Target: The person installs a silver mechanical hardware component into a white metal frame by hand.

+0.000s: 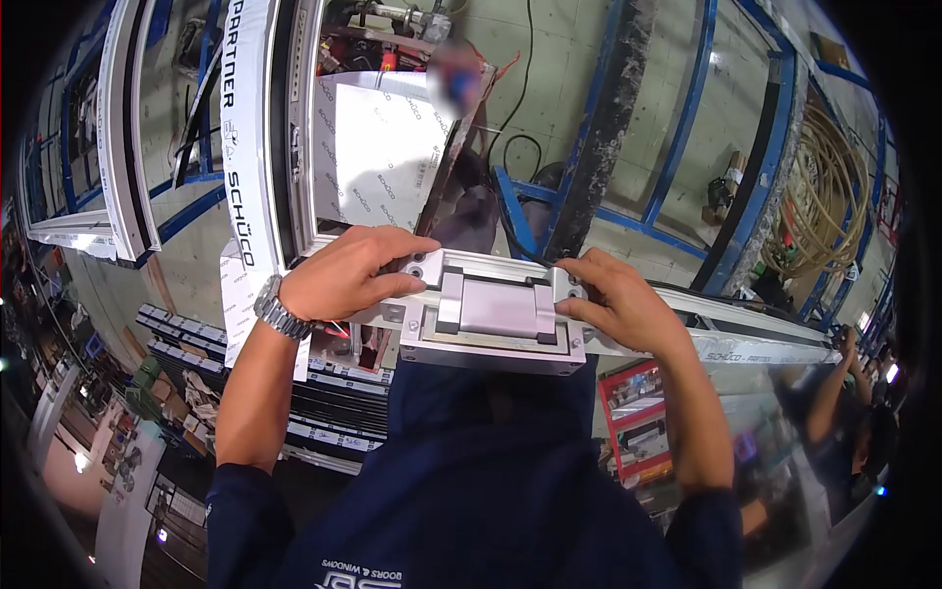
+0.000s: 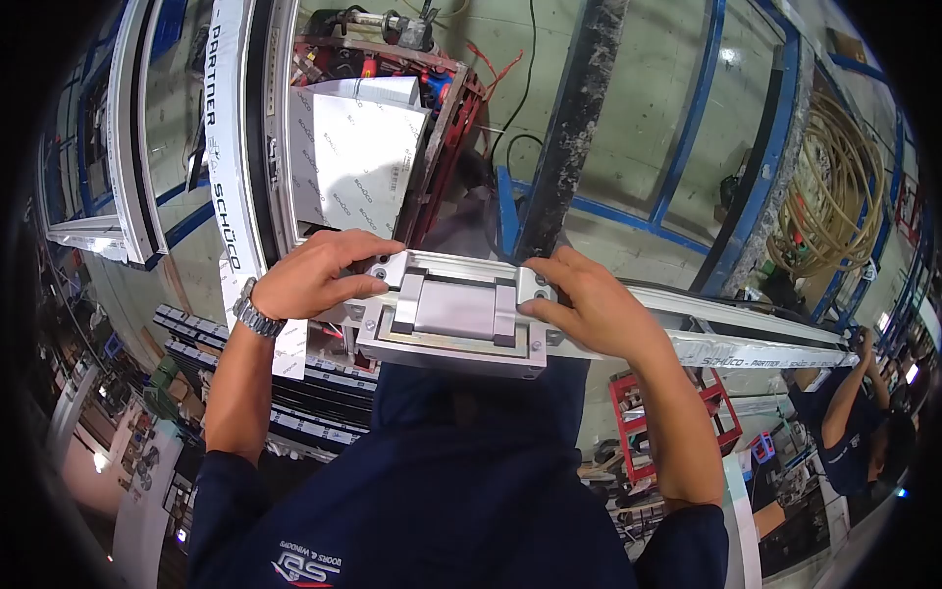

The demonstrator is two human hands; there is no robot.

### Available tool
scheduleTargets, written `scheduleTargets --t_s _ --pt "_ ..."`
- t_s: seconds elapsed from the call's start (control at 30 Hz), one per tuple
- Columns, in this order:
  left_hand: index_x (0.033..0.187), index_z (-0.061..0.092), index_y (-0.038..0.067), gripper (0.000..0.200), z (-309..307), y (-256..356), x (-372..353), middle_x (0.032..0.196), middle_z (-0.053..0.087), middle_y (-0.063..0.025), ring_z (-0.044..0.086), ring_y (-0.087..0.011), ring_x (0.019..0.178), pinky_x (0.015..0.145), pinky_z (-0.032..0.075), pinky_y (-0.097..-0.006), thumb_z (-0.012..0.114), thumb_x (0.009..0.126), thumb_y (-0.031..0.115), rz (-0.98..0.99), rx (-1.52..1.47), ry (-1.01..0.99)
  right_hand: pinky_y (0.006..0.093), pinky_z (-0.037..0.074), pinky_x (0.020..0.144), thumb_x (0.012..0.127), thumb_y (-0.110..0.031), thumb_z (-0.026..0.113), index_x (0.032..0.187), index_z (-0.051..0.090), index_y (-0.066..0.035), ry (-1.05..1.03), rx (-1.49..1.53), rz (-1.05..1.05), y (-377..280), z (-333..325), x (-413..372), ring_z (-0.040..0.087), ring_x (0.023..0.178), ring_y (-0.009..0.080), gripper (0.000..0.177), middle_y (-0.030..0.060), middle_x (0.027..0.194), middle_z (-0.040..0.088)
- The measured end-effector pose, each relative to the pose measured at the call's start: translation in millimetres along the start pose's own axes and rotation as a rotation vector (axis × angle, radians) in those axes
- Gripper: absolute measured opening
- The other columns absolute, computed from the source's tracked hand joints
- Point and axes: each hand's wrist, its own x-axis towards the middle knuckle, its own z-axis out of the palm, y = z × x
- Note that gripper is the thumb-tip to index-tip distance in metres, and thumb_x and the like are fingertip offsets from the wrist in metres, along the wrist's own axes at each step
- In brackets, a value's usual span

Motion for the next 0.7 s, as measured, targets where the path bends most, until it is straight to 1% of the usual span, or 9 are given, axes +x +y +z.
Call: scheduleTargets --t_s 0.2,0.3,0.4,0.5,0.53,0.63,0.67,0.7 --pt "0.140 0.068 0.002 0.050 -5 1 3 0.120 0.075 -0.0193 0.071 -0.0384 0.110 0.097 0.055 -0.0440 0.076 0.097 0.029 -0.024 0.007 -0.052 0.0421 0.051 0.087 0.098 -0.031 0.077 0.137 0.067 -0.001 -0.002 0.040 -0.019 7 4 4 0.063 0.094 0.0346 0.050 0.0171 0.105 0.062" --pt "0.138 0.068 -0.001 0.047 -9 6 2 0.128 0.073 -0.0211 0.067 -0.0404 0.120 0.105 0.051 -0.0459 0.073 0.099 0.025 -0.068 -0.022 -0.091 0.0423 0.051 0.088 0.098 -0.030 0.076 0.138 0.066 -0.001 -0.027 0.036 0.001 3 2 5 0.063 0.095 0.0342 0.050 0.0170 0.107 0.063" --pt "0.140 0.067 0.001 0.047 -5 2 -1 0.131 0.072 -0.0204 0.065 -0.0390 0.123 0.107 0.051 -0.0457 0.072 0.100 0.025 -0.034 -0.066 -0.062 0.0415 0.052 0.086 0.096 -0.029 0.078 0.138 0.066 -0.001 0.000 0.036 -0.043 6 4 4 0.064 0.094 0.0337 0.052 0.0161 0.109 0.064" --pt "0.143 0.065 0.001 0.049 1 -3 -4 0.133 0.071 -0.0200 0.066 -0.0388 0.121 0.106 0.051 -0.0457 0.071 0.101 0.025 0.044 -0.030 0.001 0.0396 0.053 0.084 0.093 -0.026 0.082 0.138 0.066 -0.001 0.133 0.106 0.071 -6 9 0 0.066 0.095 0.0320 0.055 0.0144 0.112 0.065" --pt "0.143 0.065 0.000 0.049 3 -3 -6 0.134 0.072 -0.0183 0.066 -0.0382 0.120 0.106 0.051 -0.0455 0.071 0.101 0.025 0.046 -0.004 0.021 0.0376 0.054 0.083 0.089 -0.022 0.086 0.135 0.068 -0.001 0.213 0.159 0.028 -3 14 -1 0.067 0.097 0.0300 0.054 0.0127 0.115 0.067" --pt "0.142 0.066 0.001 0.047 -2 1 -2 0.134 0.072 -0.0166 0.066 -0.0374 0.121 0.105 0.052 -0.0456 0.071 0.101 0.025 0.036 0.020 -0.015 0.0375 0.055 0.085 0.088 -0.018 0.086 0.130 0.071 0.000 0.200 0.175 0.035 -1 16 -4 0.069 0.100 0.0289 0.049 0.0125 0.119 0.068" --pt "0.145 0.064 0.003 0.053 -2 -3 -2 0.140 0.070 -0.0146 0.065 -0.0356 0.121 0.104 0.050 -0.0448 0.075 0.097 0.023 0.051 0.009 -0.036 0.0386 0.055 0.084 0.089 -0.018 0.085 0.126 0.073 0.000 0.190 0.174 0.041 -2 14 -2 0.069 0.099 0.0294 0.043 0.0123 0.121 0.070" --pt "0.145 0.064 0.003 0.053 -3 -5 -1 0.139 0.070 -0.0146 0.065 -0.0359 0.120 0.104 0.050 -0.0450 0.075 0.097 0.023 0.055 0.014 -0.053 0.0395 0.055 0.087 0.089 -0.020 0.085 0.128 0.072 0.000 0.152 0.186 0.059 -2 12 -3 0.069 0.103 0.0306 0.045 0.0135 0.123 0.069"
